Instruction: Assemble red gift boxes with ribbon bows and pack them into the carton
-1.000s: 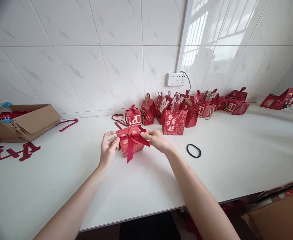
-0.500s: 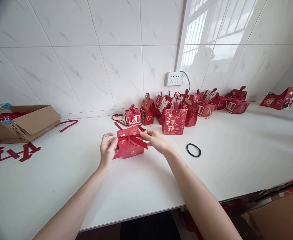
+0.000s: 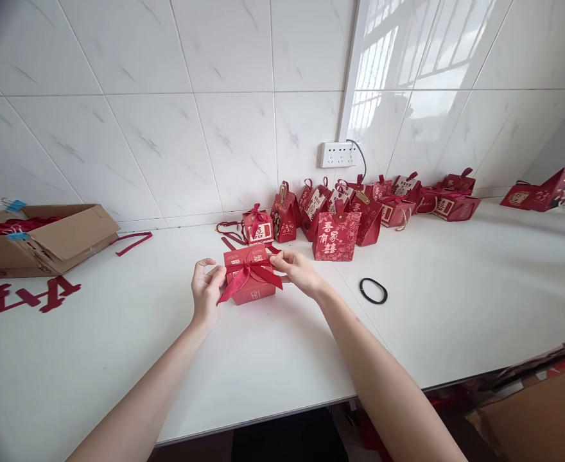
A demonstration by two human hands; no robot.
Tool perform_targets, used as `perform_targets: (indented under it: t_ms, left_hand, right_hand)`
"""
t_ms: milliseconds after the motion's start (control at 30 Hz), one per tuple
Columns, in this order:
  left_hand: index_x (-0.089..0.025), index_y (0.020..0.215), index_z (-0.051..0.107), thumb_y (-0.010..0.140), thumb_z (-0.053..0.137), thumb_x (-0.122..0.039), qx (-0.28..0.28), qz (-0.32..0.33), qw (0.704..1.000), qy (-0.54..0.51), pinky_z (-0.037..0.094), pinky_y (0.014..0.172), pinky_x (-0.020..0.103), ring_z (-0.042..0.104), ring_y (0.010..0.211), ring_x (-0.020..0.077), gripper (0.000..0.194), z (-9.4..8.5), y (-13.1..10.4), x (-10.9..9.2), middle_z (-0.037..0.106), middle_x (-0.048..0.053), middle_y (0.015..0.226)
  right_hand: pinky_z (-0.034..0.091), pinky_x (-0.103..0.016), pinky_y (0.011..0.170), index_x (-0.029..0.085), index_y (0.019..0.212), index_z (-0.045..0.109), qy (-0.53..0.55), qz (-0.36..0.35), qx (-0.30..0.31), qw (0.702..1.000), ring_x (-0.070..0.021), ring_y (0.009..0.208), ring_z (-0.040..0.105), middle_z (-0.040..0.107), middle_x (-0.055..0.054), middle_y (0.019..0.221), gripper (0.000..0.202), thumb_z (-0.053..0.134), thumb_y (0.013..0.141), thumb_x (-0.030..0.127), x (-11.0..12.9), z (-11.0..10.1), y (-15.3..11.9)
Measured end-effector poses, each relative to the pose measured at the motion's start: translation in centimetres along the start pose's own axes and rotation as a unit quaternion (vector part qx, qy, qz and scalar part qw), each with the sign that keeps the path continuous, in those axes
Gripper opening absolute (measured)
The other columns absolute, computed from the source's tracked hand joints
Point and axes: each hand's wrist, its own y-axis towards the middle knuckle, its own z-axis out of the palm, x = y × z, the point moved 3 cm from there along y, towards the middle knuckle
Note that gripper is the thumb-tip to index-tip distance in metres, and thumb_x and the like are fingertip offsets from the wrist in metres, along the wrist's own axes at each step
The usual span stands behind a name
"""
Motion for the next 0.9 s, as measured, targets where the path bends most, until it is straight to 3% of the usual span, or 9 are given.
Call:
perform_targets:
  t_ms: [200, 300, 433, 567, 633, 700, 767, 900]
  left_hand:
    - [-0.023, 0.107, 0.045, 0.070, 0.066, -0.032, 0.013, 0.007, 0.998, 0.069, 0.029, 0.043, 0.018, 0.035, 0.041, 0.0063, 0.043, 0.1, -0.3, -0.8, 0.041, -0.012, 0.048]
    - [-0.020, 0.118, 0.046, 0.071, 0.066, -0.037, 0.031, -0.003, 0.996, 0.082, 0.028, 0.042, 0.019, 0.035, 0.040, 0.0070, 0.054, 0.2, -0.4, -1.0, 0.043, -0.010, 0.048]
    - [-0.017, 0.118, 0.053, 0.073, 0.064, -0.047, 0.064, 0.003, 0.990, 0.125, 0.035, 0.047, 0.021, 0.045, 0.048, 0.0095, 0.056, 0.3, -0.3, -0.9, 0.050, -0.005, 0.055]
    - [-0.022, 0.125, 0.050, 0.068, 0.070, -0.045, 0.027, 0.007, 0.971, 0.236, 0.048, 0.070, 0.028, 0.059, 0.082, 0.0186, 0.065, 0.2, -0.3, -0.7, 0.058, 0.003, 0.083]
    - [-0.024, 0.126, 0.048, 0.063, 0.074, -0.044, -0.003, 0.007, 0.962, 0.273, 0.048, 0.084, 0.033, 0.053, 0.110, 0.0246, 0.071, 0.2, -0.3, -0.5, 0.053, 0.009, 0.110]
    - [-0.025, 0.127, 0.045, 0.062, 0.075, -0.043, -0.006, 0.001, 0.962, 0.271, 0.045, 0.093, 0.035, 0.042, 0.125, 0.0273, 0.075, 0.3, -0.2, -0.2, 0.041, 0.012, 0.129]
    - [-0.025, 0.130, 0.038, 0.064, 0.073, -0.043, 0.022, -0.009, 0.971, 0.237, 0.044, 0.095, 0.036, 0.041, 0.127, 0.0271, 0.077, 0.5, -0.1, 0.1, 0.037, 0.013, 0.135]
    - [-0.025, 0.127, 0.030, 0.071, 0.068, -0.042, 0.065, -0.022, 0.984, 0.167, 0.046, 0.093, 0.033, 0.050, 0.121, 0.0236, 0.070, 0.9, -0.2, 0.3, 0.046, 0.011, 0.133]
  right_hand:
    - [0.050, -0.040, 0.083, 0.019, 0.067, 0.047, 0.007, -0.024, 0.019, 1.000, -0.0213, 0.104, 0.057, 0.062, -0.006, 0.113, 0.042, 0.071, 0.067, 0.053, 0.8, 0.5, -0.5]
    - [0.050, -0.040, 0.084, 0.018, 0.066, 0.046, 0.003, -0.031, 0.007, 0.999, -0.0196, 0.100, 0.058, 0.063, -0.006, 0.109, 0.042, 0.071, 0.068, 0.053, 1.0, 0.5, -0.7]
    - [0.051, -0.039, 0.081, 0.018, 0.063, 0.046, -0.014, -0.035, 0.004, 0.999, -0.0191, 0.094, 0.060, 0.063, -0.006, 0.110, 0.042, 0.070, 0.069, 0.052, 1.1, 0.5, -0.7]
    - [0.051, -0.041, 0.085, 0.017, 0.061, 0.046, -0.001, -0.039, 0.020, 0.999, -0.0218, 0.103, 0.058, 0.053, -0.006, 0.131, 0.041, 0.069, 0.071, 0.050, 1.1, 0.7, -0.8]
    - [0.049, -0.042, 0.089, 0.017, 0.061, 0.047, 0.006, -0.037, 0.032, 0.999, -0.0227, 0.108, 0.056, 0.050, -0.006, 0.134, 0.040, 0.069, 0.072, 0.048, 1.1, 0.8, -0.8]
    - [0.049, -0.043, 0.091, 0.017, 0.061, 0.046, 0.008, -0.037, 0.040, 0.999, -0.0233, 0.113, 0.054, 0.049, -0.006, 0.135, 0.039, 0.069, 0.073, 0.046, 1.1, 0.9, -0.8]
    - [0.048, -0.043, 0.091, 0.017, 0.060, 0.046, 0.006, -0.035, 0.042, 0.998, -0.0238, 0.116, 0.052, 0.049, -0.007, 0.135, 0.039, 0.069, 0.073, 0.045, 1.1, 0.9, -0.8]
    - [0.048, -0.045, 0.092, 0.016, 0.061, 0.049, 0.005, -0.028, 0.038, 0.999, -0.0254, 0.116, 0.053, 0.047, -0.007, 0.137, 0.037, 0.072, 0.070, 0.045, 1.1, 0.9, -0.8]
